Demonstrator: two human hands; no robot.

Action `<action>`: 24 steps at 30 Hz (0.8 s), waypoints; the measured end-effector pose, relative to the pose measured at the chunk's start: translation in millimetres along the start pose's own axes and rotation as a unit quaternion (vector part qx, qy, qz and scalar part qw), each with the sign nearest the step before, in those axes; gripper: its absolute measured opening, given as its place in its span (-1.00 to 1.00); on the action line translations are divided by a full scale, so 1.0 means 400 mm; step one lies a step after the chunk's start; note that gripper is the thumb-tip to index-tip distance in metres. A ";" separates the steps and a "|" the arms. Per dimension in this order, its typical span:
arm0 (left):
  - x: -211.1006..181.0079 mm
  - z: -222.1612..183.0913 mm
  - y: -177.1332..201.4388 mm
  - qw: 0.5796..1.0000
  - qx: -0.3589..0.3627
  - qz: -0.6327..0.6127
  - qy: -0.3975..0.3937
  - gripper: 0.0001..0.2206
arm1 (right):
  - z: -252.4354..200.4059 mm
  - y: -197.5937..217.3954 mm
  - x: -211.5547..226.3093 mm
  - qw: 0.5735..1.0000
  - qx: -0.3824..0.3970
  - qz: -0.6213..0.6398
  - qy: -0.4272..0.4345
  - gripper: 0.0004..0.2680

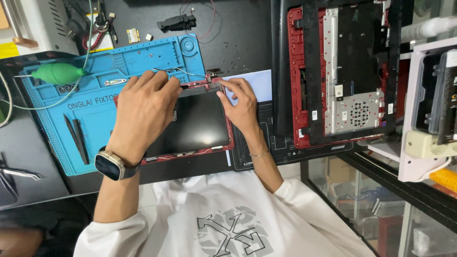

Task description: The person repairs a disassembled red laptop display on a blue silicone mat. They use a screwdriver and spudger to work on the screen bezel, then route and connect a thin ribbon cable along the bottom edge of the screen, pressing the connector into place with both hands.

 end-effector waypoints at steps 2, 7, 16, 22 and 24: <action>0.000 0.000 -0.001 1.000 0.002 0.001 -0.002 -0.92 | 0.002 0.001 -0.001 1.000 0.000 0.000 0.001 -0.77; -0.005 0.013 0.001 1.000 0.012 0.017 -0.014 -0.91 | 0.004 0.000 0.001 1.000 -0.002 0.005 0.006 -0.78; -0.013 0.023 0.009 0.999 0.014 0.034 -0.025 -0.92 | -0.002 -0.001 -0.004 1.000 -0.014 0.003 0.013 -0.77; -0.015 0.027 0.006 0.998 0.028 0.052 -0.037 -0.91 | 0.001 -0.002 -0.002 1.000 -0.008 0.003 0.007 -0.77; -0.013 0.030 0.006 0.997 0.021 0.055 -0.042 -0.90 | 0.000 -0.001 -0.002 1.000 -0.007 0.000 0.006 -0.76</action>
Point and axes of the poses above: each hand's wrist, its own z-axis towards the middle knuckle, its own y-axis out of the back of the hand, x = y × z, the point moved 1 cm from there along z, towards the middle knuckle
